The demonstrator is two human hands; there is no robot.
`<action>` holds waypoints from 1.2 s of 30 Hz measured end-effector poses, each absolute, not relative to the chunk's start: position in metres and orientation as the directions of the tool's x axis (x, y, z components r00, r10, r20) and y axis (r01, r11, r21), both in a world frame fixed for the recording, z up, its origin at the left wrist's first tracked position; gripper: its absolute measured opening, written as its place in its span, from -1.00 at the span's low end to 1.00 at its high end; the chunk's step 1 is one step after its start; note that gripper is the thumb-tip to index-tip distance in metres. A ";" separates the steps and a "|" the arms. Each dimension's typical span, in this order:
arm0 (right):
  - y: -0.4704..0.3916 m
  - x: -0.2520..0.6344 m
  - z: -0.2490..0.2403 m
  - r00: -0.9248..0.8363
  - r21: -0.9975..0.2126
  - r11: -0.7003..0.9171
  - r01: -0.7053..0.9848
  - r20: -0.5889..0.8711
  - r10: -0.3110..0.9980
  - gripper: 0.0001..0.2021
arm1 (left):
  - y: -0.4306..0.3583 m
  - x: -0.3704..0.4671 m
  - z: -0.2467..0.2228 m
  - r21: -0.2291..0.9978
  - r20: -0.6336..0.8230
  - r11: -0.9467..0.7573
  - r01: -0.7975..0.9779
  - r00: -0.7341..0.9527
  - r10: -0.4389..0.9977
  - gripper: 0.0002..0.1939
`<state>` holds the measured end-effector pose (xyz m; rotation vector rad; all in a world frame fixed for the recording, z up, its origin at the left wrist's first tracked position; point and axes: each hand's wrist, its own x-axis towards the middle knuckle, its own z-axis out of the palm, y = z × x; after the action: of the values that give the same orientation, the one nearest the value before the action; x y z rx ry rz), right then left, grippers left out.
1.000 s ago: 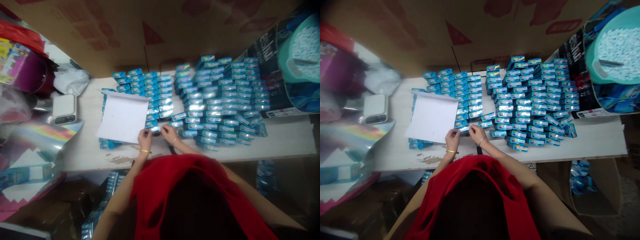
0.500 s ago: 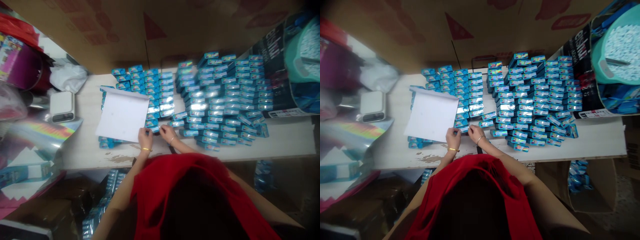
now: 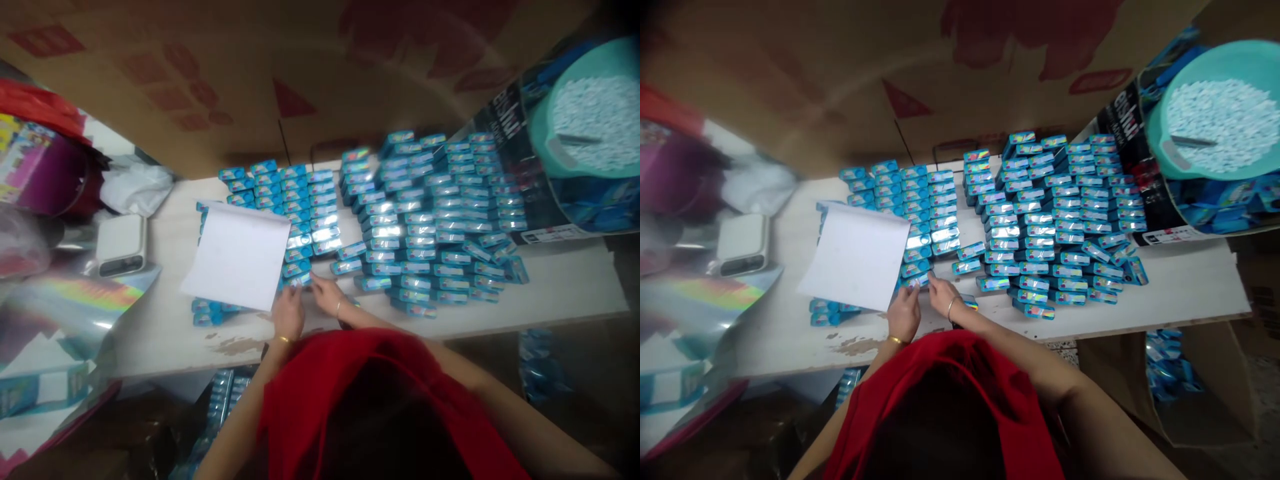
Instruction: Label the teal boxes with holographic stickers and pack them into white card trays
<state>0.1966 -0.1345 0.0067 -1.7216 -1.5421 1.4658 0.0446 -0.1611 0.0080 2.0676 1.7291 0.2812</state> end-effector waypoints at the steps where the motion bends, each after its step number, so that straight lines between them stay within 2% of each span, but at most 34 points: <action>1: -0.132 0.196 0.007 -0.156 -0.835 -0.342 0.430 -0.442 0.883 -0.62 | -0.158 0.045 0.010 0.433 -0.097 -0.170 0.885 0.233 0.968 -0.62; 4: -0.120 0.199 0.010 -0.185 -0.839 -0.463 0.286 -0.522 0.832 -0.67 | -0.140 0.050 0.017 0.441 -0.017 -0.259 0.859 0.297 0.955 -0.69; 7: -0.111 0.203 0.012 -0.228 -0.773 -0.614 0.160 -0.634 0.739 -0.75 | -0.124 0.054 0.019 0.456 -0.003 -0.275 0.846 0.311 0.950 -0.74; 9: -0.109 0.205 0.011 -0.246 -0.717 -0.682 0.145 -0.693 0.678 -0.78 | -0.119 0.054 0.015 0.479 -0.034 -0.250 0.841 0.303 0.952 -0.76; 11: -0.109 0.206 0.010 -0.252 -0.708 -0.678 0.197 -0.705 0.663 -0.80 | -0.118 0.052 0.011 0.508 -0.050 -0.228 0.831 0.292 0.955 -0.76; 14: -0.106 0.214 0.013 -0.237 -0.740 -0.608 0.287 -0.670 0.704 -0.82 | -0.110 0.054 0.010 0.548 0.013 -0.242 0.800 0.282 0.959 -0.74; 16: -0.093 0.227 0.022 -0.188 -0.796 -0.515 0.319 -0.585 0.789 -0.85 | -0.099 0.062 0.014 0.545 0.075 -0.285 0.789 0.293 0.953 -0.68; 18: -0.068 0.243 0.034 -0.086 -0.852 -0.319 0.415 -0.386 0.918 -0.81 | -0.086 0.076 0.017 0.501 0.080 -0.352 0.791 0.362 0.929 -0.52; 19: -0.052 0.252 0.040 -0.039 -0.844 -0.204 0.496 -0.256 0.966 -0.76 | -0.080 0.085 0.018 0.473 0.054 -0.389 0.790 0.415 0.908 -0.36; 21: -0.012 0.265 0.046 0.003 -0.735 -0.028 0.678 -0.034 0.999 -0.65 | -0.070 0.105 0.015 0.427 -0.045 -0.463 0.777 0.529 0.847 0.03; 22: 0.008 0.270 0.046 0.001 -0.660 0.013 0.752 0.022 1.000 -0.60 | -0.067 0.114 0.012 0.409 -0.101 -0.488 0.771 0.569 0.816 0.18; 24: 0.048 0.271 0.037 -0.037 -0.518 0.068 0.853 0.070 0.997 -0.51 | -0.063 0.131 0.003 0.375 -0.182 -0.505 0.777 0.596 0.782 0.34; 26: 0.081 0.266 0.020 -0.103 -0.419 0.123 0.900 0.069 0.992 -0.47 | -0.061 0.143 -0.006 0.332 -0.209 -0.492 0.805 0.572 0.793 0.36; 28: 0.102 0.259 0.000 -0.170 -0.363 0.171 0.916 0.035 0.985 -0.47 | -0.060 0.151 -0.012 0.290 -0.207 -0.469 0.834 0.533 0.820 0.29; 32: 0.114 0.254 -0.026 -0.216 -0.321 0.207 0.924 0.009 0.976 -0.46 | -0.056 0.165 -0.013 0.255 -0.238 -0.436 0.863 0.493 0.837 0.13; 36: 0.113 0.267 -0.033 -0.284 -0.276 0.286 0.918 0.047 0.958 -0.49 | -0.050 0.182 -0.010 0.292 -0.277 -0.472 0.832 0.546 0.791 0.08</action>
<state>0.2665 0.1133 -0.0325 -1.7404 -2.3478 0.2889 0.1824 -0.0503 -0.0097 2.3949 1.3254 -0.1446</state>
